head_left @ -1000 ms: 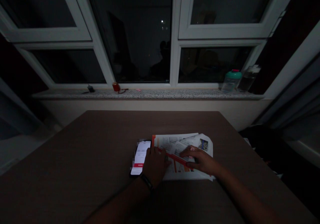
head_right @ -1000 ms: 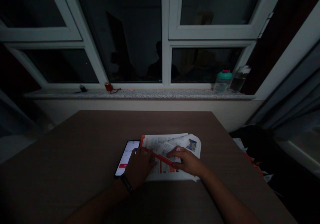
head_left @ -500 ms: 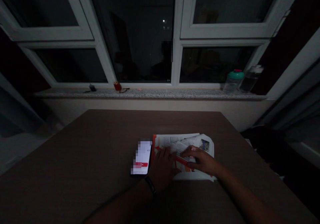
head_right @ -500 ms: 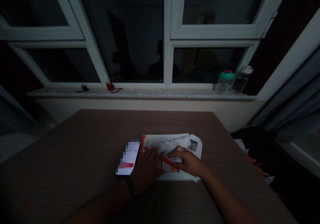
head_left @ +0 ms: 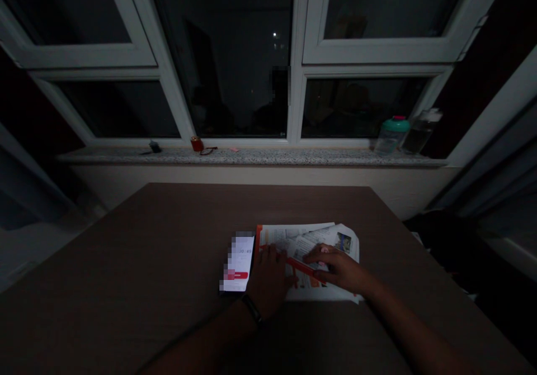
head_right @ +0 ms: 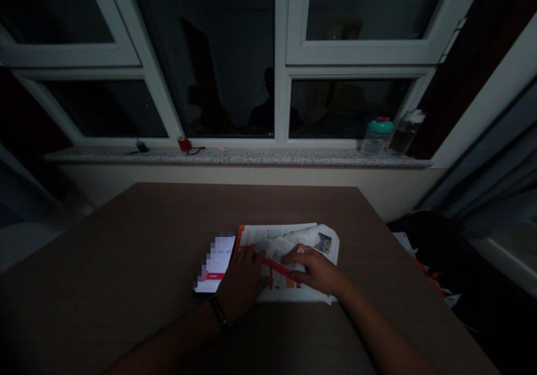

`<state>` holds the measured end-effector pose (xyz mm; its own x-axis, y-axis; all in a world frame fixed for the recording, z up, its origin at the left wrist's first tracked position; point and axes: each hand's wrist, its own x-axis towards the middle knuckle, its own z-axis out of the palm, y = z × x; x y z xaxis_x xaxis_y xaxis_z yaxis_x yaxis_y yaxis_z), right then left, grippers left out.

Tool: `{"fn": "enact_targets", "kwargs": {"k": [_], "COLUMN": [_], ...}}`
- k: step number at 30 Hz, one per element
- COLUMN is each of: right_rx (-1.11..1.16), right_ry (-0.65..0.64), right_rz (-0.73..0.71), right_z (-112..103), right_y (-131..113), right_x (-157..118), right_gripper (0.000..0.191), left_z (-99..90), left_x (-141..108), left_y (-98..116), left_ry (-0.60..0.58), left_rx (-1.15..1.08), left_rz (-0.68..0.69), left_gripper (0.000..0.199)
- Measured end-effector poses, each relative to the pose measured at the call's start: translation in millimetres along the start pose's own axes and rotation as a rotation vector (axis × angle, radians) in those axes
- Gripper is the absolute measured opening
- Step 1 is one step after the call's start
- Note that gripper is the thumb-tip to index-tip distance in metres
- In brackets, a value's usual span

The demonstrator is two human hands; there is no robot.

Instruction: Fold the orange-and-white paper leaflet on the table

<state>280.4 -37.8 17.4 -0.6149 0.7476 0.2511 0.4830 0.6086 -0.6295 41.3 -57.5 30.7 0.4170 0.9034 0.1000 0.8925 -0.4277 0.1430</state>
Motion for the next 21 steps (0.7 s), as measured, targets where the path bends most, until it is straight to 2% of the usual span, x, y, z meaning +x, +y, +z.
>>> {"fn": "enact_targets", "kwargs": {"k": [8,14,21], "right_rx": [-0.006,0.0,0.026], "right_ry": [-0.016,-0.03,-0.038], "right_rz": [-0.01,-0.016,-0.011], "right_z": [-1.1,-2.6,-3.2], "right_y": [-0.5,0.5,1.5], "right_x": [1.1,0.5,-1.6], "right_gripper": [0.029,0.031,0.035], "left_z": [1.1,6.4,1.4], "left_x": [1.4,1.4,2.1], "left_y": [-3.7,-8.2,-7.1], "left_ry": [-0.035,-0.011,-0.038], "left_rx": [0.012,0.007,-0.007], "left_rz": [0.013,0.041,0.038], "left_gripper": [0.06,0.057,0.055]}}
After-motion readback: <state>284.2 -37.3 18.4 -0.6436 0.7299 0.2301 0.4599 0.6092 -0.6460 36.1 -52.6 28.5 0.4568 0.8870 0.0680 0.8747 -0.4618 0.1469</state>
